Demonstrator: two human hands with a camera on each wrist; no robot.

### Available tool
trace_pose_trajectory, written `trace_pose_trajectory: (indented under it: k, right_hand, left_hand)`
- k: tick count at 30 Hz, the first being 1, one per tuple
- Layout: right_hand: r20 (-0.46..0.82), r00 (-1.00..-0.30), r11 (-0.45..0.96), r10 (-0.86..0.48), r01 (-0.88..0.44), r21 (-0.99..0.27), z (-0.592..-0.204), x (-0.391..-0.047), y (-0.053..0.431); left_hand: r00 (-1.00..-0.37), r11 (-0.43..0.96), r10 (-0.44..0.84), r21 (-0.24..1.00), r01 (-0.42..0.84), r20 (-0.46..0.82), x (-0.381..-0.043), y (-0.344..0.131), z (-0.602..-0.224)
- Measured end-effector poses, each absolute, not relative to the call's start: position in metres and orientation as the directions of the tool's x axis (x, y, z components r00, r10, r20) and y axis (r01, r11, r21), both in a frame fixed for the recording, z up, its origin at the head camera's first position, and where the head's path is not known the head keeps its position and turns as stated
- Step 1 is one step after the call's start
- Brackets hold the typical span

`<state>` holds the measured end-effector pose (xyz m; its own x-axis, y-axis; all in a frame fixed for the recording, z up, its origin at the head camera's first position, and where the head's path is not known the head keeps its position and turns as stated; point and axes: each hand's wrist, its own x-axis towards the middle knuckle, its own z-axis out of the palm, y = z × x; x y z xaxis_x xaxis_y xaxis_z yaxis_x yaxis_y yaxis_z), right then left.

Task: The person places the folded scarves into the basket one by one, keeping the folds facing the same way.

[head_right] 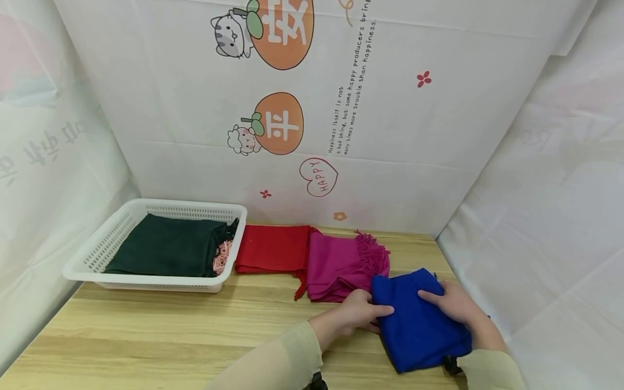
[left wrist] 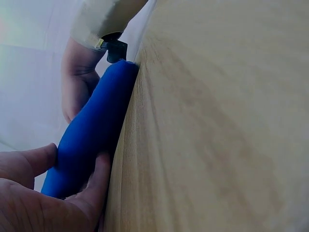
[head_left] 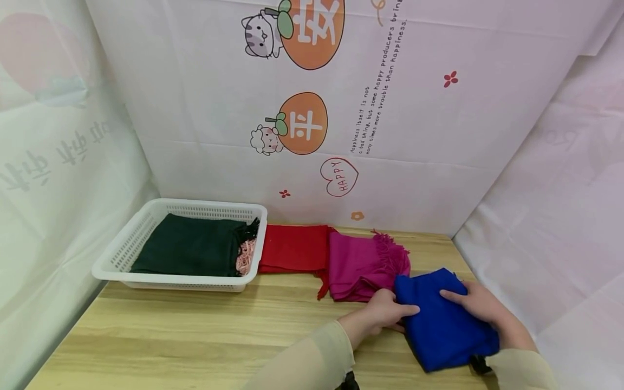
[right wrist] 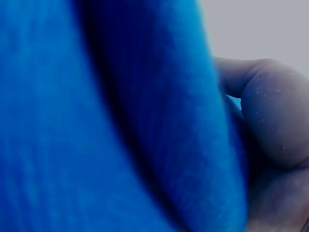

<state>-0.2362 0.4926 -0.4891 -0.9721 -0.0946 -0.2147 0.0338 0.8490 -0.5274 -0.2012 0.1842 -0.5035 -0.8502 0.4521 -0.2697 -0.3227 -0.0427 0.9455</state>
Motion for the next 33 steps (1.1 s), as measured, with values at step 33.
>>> trace_pose_trajectory:
  k: [33]
  right_hand:
    - [-0.253,-0.937,0.686,-0.241,0.019,-0.727,-0.492,-0.230,0.496]
  left_hand:
    - [-0.907,0.062,0.373,0.980,-0.187,-0.197,-0.194,0.171,-0.507]
